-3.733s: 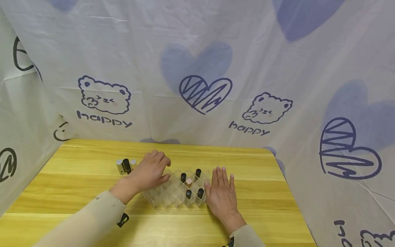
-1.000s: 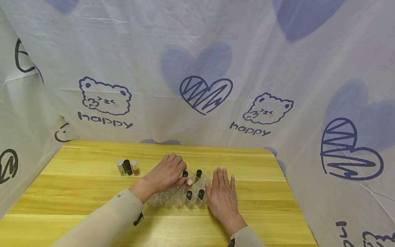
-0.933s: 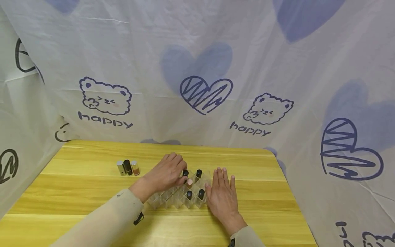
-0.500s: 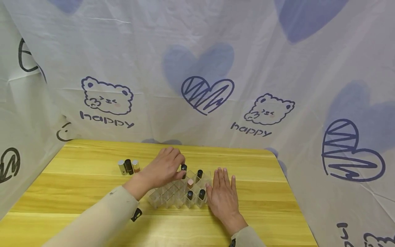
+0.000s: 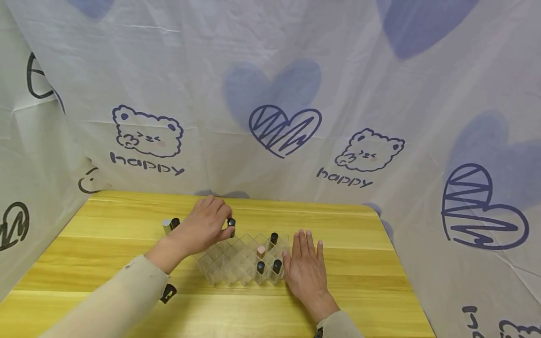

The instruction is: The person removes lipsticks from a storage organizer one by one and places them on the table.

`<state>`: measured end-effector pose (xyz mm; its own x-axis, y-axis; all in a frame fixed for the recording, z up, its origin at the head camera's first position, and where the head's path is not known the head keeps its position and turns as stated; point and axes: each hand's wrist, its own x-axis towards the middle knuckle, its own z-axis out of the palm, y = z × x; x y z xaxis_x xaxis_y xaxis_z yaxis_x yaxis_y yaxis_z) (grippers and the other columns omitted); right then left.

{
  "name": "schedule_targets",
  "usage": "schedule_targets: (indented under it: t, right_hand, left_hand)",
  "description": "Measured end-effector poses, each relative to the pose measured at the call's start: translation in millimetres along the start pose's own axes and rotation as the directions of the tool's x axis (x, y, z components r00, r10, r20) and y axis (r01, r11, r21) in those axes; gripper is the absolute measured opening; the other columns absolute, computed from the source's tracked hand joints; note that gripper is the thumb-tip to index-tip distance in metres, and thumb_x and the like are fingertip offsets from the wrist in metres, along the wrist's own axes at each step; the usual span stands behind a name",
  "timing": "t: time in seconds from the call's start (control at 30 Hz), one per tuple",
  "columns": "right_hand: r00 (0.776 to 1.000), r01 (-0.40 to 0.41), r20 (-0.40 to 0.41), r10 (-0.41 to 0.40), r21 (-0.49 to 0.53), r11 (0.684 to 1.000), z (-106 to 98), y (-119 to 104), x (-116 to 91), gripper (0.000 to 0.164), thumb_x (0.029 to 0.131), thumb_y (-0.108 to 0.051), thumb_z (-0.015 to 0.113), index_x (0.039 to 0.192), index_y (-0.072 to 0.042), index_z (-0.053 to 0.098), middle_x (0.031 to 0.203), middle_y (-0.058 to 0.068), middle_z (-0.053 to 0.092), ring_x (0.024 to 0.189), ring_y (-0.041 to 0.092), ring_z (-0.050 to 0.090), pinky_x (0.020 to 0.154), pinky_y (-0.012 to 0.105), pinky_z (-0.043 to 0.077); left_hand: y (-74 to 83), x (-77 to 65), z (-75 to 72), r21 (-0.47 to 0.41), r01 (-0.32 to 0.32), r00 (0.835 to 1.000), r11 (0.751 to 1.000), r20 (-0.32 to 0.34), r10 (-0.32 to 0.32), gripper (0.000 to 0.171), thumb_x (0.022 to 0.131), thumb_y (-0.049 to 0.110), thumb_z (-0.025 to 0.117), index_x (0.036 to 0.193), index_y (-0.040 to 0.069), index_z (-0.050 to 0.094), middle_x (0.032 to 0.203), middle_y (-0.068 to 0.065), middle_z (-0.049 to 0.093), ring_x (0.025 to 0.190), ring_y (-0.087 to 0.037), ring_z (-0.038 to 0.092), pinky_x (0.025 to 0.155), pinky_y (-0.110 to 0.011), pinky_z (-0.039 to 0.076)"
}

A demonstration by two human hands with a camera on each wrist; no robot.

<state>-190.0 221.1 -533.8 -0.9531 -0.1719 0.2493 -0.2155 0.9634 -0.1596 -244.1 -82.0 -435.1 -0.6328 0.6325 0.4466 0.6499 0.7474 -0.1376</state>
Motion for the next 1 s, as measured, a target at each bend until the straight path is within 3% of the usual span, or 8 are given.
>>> schedule_targets:
  t: [0.27, 0.57, 0.73, 1.0]
  right_hand:
    - [1.000, -0.001, 0.005, 0.001, 0.007, 1.000, 0.7, 0.8, -0.7, 0.066, 0.114, -0.039, 0.042, 0.160, 0.007, 0.034, 0.168, 0.024, 0.032, 0.160, 0.041, 0.021, 0.126, 0.065, 0.015]
    - [1.000, 0.001, 0.002, -0.001, 0.005, 1.000, 1.4, 0.9, -0.2, 0.065, 0.113, -0.038, 0.044, 0.160, 0.007, 0.034, 0.168, 0.024, 0.032, 0.160, 0.041, 0.022, 0.126, 0.066, 0.016]
    - [1.000, 0.005, -0.004, -0.005, 0.003, 1.000, 2.0, 1.5, 0.0, 0.065, 0.113, -0.038, 0.044, 0.159, 0.007, 0.035, 0.168, 0.024, 0.033, 0.160, 0.041, 0.022, 0.126, 0.066, 0.016]
    - [1.000, 0.002, -0.001, -0.002, 0.004, 1.000, 1.9, 1.2, -0.1, 0.065, 0.113, -0.037, 0.045, 0.160, 0.007, 0.034, 0.168, 0.024, 0.032, 0.160, 0.041, 0.022, 0.126, 0.065, 0.016]
  left_hand:
    - [-20.4, -17.2, -9.9, -0.040, 0.072, 0.997, 0.997, 0.007, -0.071, 0.032, 0.096, 0.033, 0.076, 0.094, 0.009, 0.056, 0.091, -0.004, 0.046, 0.086, -0.025, 0.038, 0.079, -0.038, 0.035]
    - [-49.8, -40.6, -31.4, -0.105, 0.179, 0.982, 0.978, 0.084, -0.170, 0.027, 0.099, 0.029, 0.074, 0.099, 0.008, 0.057, 0.095, -0.004, 0.050, 0.091, -0.026, 0.040, 0.080, -0.039, 0.032]
    - [-69.7, -56.3, -47.6, -0.087, 0.240, 0.968, 0.967, 0.101, -0.231, 0.026, 0.100, 0.028, 0.072, 0.105, 0.005, 0.062, 0.102, -0.008, 0.057, 0.094, -0.028, 0.043, 0.080, -0.040, 0.033]
    - [-100.6, -79.6, -71.5, -0.050, 0.306, 0.951, 0.951, 0.069, -0.302, 0.029, 0.097, 0.026, 0.073, 0.108, 0.002, 0.060, 0.102, -0.012, 0.056, 0.094, -0.032, 0.043, 0.081, -0.045, 0.035]
